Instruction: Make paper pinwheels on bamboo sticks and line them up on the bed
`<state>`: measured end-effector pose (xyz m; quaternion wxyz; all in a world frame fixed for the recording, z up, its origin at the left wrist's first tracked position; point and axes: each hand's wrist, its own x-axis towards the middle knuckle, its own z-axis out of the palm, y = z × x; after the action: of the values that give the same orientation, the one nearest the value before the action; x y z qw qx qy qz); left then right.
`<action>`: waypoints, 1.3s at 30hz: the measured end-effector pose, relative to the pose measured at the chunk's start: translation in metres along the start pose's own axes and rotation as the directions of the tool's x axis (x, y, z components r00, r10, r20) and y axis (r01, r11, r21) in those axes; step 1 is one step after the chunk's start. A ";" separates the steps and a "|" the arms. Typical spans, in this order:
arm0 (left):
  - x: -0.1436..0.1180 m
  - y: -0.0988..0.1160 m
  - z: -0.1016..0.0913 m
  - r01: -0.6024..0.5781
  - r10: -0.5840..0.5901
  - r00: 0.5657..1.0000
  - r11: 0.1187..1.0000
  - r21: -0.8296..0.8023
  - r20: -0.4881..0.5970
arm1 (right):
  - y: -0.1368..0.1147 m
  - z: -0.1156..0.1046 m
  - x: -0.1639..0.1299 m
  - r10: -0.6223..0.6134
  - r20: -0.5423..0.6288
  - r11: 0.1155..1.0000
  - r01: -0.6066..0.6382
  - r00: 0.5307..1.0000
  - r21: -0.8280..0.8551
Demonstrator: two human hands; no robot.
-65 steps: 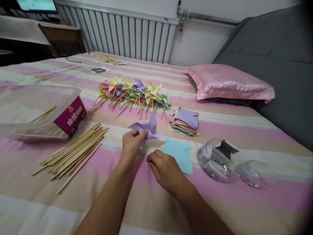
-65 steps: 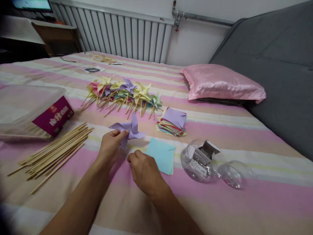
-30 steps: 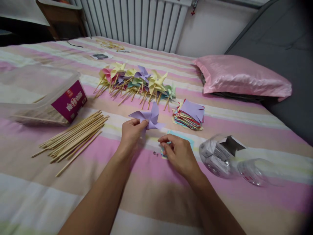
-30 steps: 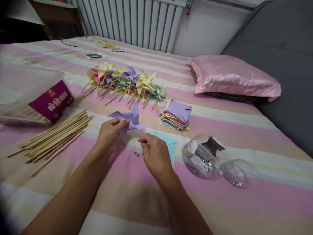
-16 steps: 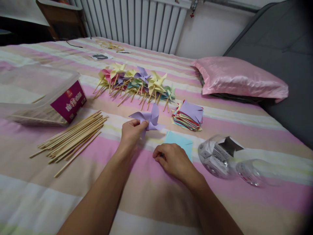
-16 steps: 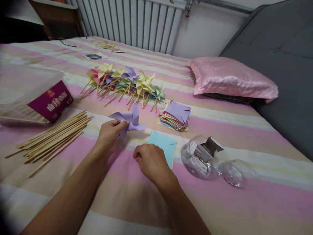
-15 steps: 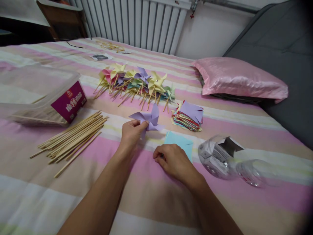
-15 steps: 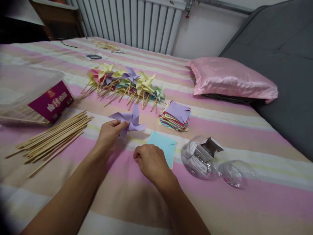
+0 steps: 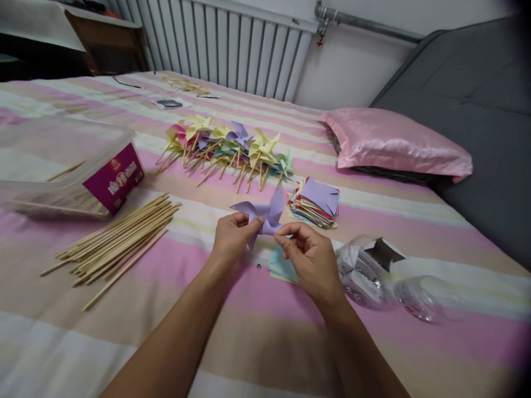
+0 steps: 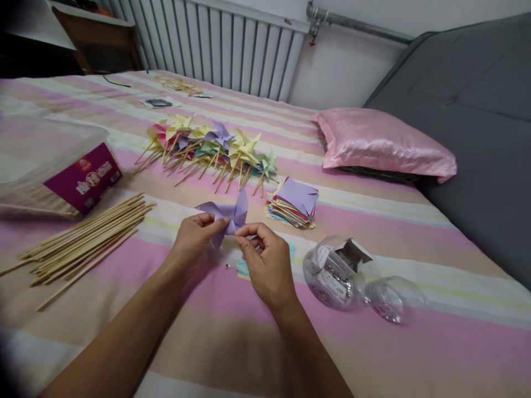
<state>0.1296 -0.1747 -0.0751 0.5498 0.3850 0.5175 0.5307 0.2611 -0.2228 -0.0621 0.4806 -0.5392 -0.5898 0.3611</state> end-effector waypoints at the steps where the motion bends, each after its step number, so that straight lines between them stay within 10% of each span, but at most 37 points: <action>1: -0.001 0.000 0.002 0.004 -0.004 1.000 1.000 -0.015 0.018 | 0.001 0.000 0.001 -0.029 -0.079 0.999 0.027 0.996 -0.025; 5: -0.005 -0.003 0.007 0.031 -0.029 0.998 0.999 -0.031 0.063 | 0.003 0.000 0.002 -0.103 -0.269 0.979 0.051 0.958 -0.195; 39: -0.007 -0.007 0.002 -0.002 0.008 0.976 1.000 -0.025 0.216 | 0.009 0.002 0.004 -0.036 -0.263 0.996 0.012 0.964 -0.093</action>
<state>0.1338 -0.1820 -0.0809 0.6060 0.4350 0.4473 0.4935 0.2615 -0.2174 -0.0706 0.5343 -0.5966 -0.5427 0.2531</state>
